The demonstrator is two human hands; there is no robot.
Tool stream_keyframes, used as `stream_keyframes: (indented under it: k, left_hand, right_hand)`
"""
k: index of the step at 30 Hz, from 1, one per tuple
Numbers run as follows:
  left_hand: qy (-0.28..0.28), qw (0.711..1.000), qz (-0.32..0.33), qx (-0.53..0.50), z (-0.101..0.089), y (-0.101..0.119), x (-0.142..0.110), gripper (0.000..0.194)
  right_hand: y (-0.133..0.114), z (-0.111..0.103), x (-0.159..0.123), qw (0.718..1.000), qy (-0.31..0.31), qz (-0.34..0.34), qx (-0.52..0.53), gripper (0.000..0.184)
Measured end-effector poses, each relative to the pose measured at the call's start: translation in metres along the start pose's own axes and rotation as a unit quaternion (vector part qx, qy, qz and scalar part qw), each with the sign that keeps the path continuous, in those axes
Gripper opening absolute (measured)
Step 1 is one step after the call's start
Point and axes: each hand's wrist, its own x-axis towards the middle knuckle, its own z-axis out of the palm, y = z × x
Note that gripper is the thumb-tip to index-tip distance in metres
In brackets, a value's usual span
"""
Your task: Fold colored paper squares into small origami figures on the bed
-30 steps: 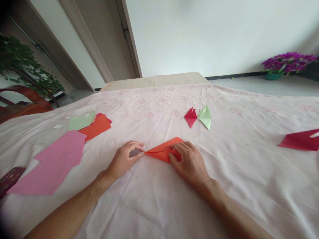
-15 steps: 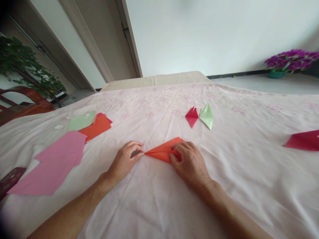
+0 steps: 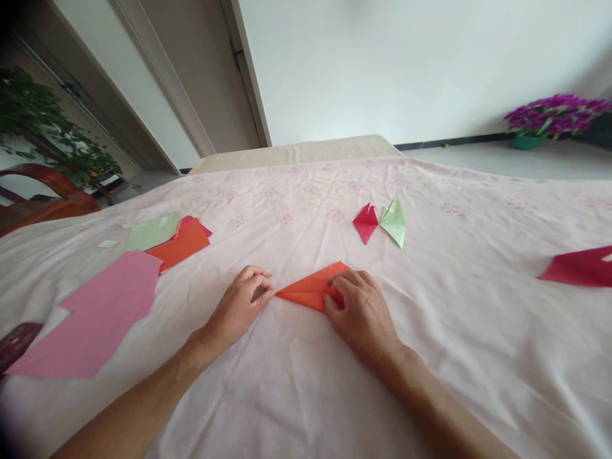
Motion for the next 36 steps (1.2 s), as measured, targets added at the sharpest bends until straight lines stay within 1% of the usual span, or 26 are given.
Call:
stream_keyframes:
  k: [8,11,14,16,20,22,25,30,33,36]
  left_hand:
    - [-0.012,0.997,0.001,0.080,-0.005,0.007,0.002,0.007]
    - [-0.007,0.995,0.013,0.095,-0.005,0.008,0.001,0.012]
    - [0.004,0.993,0.060,0.106,-0.003,0.009,-0.001,0.026]
    - [0.014,0.988,0.101,0.116,-0.001,0.008,-0.002,0.030]
    - [0.017,0.974,0.192,0.122,0.006,0.010,-0.004,0.029]
    - [0.014,0.964,0.234,0.129,0.009,0.012,-0.005,0.024]
    - [-0.001,0.948,0.275,0.158,0.010,0.016,-0.007,0.021]
    - [-0.029,0.918,0.317,0.236,0.005,0.017,-0.012,0.034]
    - [-0.040,0.908,0.317,0.273,0.005,0.016,-0.018,0.041]
    - [-0.043,0.905,0.305,0.292,0.005,0.017,-0.023,0.042]
  right_hand:
    - [-0.001,0.001,0.000,1.000,0.001,0.001,-0.005,0.005]
    - [0.000,0.002,0.000,1.000,0.001,0.004,-0.003,0.006]
    - [0.000,0.001,0.000,1.000,-0.002,0.008,0.004,0.007]
    - [0.000,0.000,0.000,1.000,-0.003,0.009,0.009,0.007]
    - [0.000,-0.001,-0.001,1.000,0.001,0.005,0.015,0.009]
    - [0.000,0.000,-0.001,1.000,0.005,0.002,0.014,0.011]
    - [0.000,0.000,-0.002,1.000,0.007,0.002,0.011,0.012]
    - [-0.002,-0.001,-0.002,1.000,0.004,0.010,0.013,0.010]
    - [-0.002,-0.002,-0.002,1.000,-0.001,0.011,0.012,0.010]
    - [-0.002,-0.002,-0.002,1.000,-0.002,0.008,0.011,0.009]
